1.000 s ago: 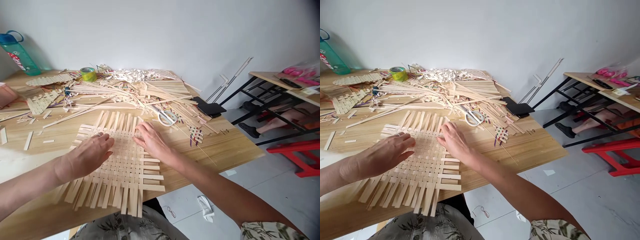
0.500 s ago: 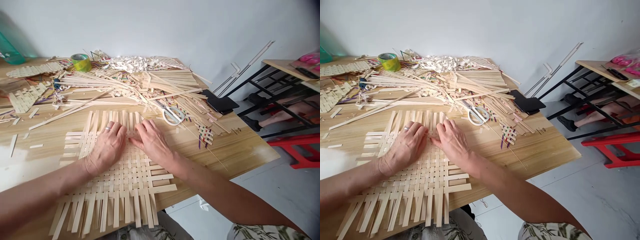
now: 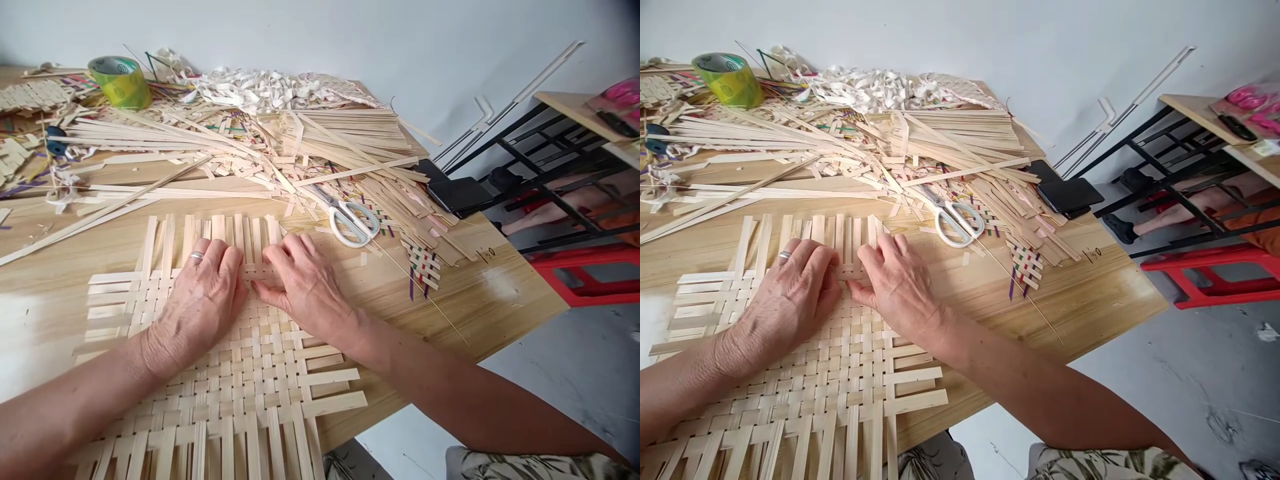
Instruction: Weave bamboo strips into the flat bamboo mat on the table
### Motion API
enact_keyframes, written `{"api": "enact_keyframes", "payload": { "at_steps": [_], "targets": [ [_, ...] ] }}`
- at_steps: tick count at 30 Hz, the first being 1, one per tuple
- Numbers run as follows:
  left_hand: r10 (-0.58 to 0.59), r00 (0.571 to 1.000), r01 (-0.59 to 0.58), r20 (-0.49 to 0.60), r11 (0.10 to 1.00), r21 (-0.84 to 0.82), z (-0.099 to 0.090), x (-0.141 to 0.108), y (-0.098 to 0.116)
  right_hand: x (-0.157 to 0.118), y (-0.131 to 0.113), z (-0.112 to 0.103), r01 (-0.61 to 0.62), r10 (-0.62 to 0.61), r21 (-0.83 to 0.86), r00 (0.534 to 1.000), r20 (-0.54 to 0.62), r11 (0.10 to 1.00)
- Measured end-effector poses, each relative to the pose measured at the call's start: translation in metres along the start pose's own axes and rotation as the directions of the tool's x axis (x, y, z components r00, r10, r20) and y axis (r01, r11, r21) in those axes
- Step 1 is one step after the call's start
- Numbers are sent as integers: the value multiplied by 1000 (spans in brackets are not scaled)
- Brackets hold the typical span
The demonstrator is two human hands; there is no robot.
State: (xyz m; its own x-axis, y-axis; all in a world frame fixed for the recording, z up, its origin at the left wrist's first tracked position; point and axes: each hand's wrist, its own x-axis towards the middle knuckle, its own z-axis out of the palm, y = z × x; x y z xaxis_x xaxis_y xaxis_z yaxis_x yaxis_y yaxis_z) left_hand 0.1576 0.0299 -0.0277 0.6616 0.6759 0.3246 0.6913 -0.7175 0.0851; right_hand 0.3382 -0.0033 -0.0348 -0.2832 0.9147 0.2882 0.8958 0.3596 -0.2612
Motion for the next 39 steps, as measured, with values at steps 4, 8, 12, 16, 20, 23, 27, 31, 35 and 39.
{"api": "enact_keyframes", "payload": {
  "at_steps": [4,8,12,16,20,23,27,31,35,39],
  "targets": [
    [-10,1000,10,15,1000,5,1,0,1,1,-1,0,-10,10,-18,1000,20,1000],
    [-10,1000,10,20,1000,6,1,1,1,2,0,1,3,-3,-26,1000,8,1000],
    [-10,1000,10,14,1000,6,1,1,1,1,0,3,3,-3,-31,1000,12,1000],
    [-42,999,41,-10,998,-48,3,-1,0,1,0,1,-38,38,5,999,15,999],
    [-189,982,184,2,955,-231,0,-1,0,9,2,-8,-106,95,149,992,81,983],
    [-380,916,401,131,840,-365,-10,4,1,18,4,-13,-244,192,331,964,183,911],
    [-482,836,544,261,673,-500,-23,11,2,25,7,-15,-347,254,422,931,263,837],
    [-532,794,583,295,527,-618,-22,14,1,27,8,-16,-330,220,431,933,285,840],
    [-454,862,497,225,670,-551,-13,11,0,25,8,-17,-309,206,428,940,271,850],
    [-337,933,356,125,826,-437,-10,8,1,22,7,-15,-268,185,427,956,227,864]
  ]
}}
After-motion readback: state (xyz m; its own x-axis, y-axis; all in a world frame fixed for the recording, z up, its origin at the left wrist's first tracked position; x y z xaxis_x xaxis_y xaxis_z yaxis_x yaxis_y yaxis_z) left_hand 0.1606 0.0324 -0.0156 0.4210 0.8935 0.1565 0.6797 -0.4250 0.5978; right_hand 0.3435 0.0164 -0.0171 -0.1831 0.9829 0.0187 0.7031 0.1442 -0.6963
